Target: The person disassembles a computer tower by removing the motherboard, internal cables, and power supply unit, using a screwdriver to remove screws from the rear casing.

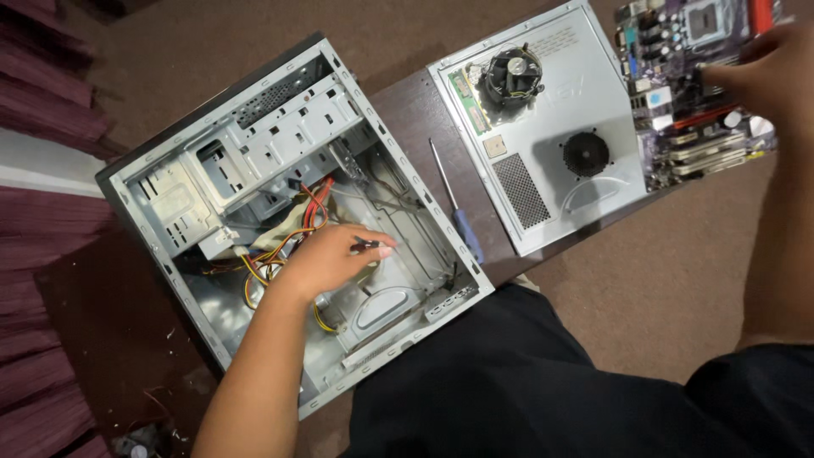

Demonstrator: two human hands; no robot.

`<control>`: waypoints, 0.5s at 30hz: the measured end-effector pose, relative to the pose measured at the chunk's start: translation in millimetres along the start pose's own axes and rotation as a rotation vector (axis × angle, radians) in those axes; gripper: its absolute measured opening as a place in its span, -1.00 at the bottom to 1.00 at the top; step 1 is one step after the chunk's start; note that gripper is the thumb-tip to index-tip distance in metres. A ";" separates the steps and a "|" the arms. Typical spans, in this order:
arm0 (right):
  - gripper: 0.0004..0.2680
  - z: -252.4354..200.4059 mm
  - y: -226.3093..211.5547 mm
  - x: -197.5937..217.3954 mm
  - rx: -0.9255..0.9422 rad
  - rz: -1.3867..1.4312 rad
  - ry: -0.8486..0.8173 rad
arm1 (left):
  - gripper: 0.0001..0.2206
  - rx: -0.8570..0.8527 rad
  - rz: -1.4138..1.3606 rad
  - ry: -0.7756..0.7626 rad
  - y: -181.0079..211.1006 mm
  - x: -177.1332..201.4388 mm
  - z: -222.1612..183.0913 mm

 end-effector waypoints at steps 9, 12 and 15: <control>-0.49 37.6 -27.4 -72.7 -0.307 -0.509 -0.165 | -0.75 -0.259 -0.059 0.029 -27.9 -13.7 28.0; -0.40 65.0 -23.2 -109.2 -0.196 -0.670 -0.128 | -0.74 -0.047 -0.149 0.035 -23.8 -6.3 20.4; -0.43 61.1 -33.7 -110.7 -0.165 -0.627 -0.171 | -0.72 0.017 -0.131 0.012 -21.7 -2.2 21.0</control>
Point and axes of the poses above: each hand's wrist, its own z-axis towards the middle knuckle, its own x-axis out of the back of the hand, y = z × x, the point moved 10 cm from there along z, towards the middle knuckle, and after that the axes turned 13 degrees about -x, right-handed, at the moved point
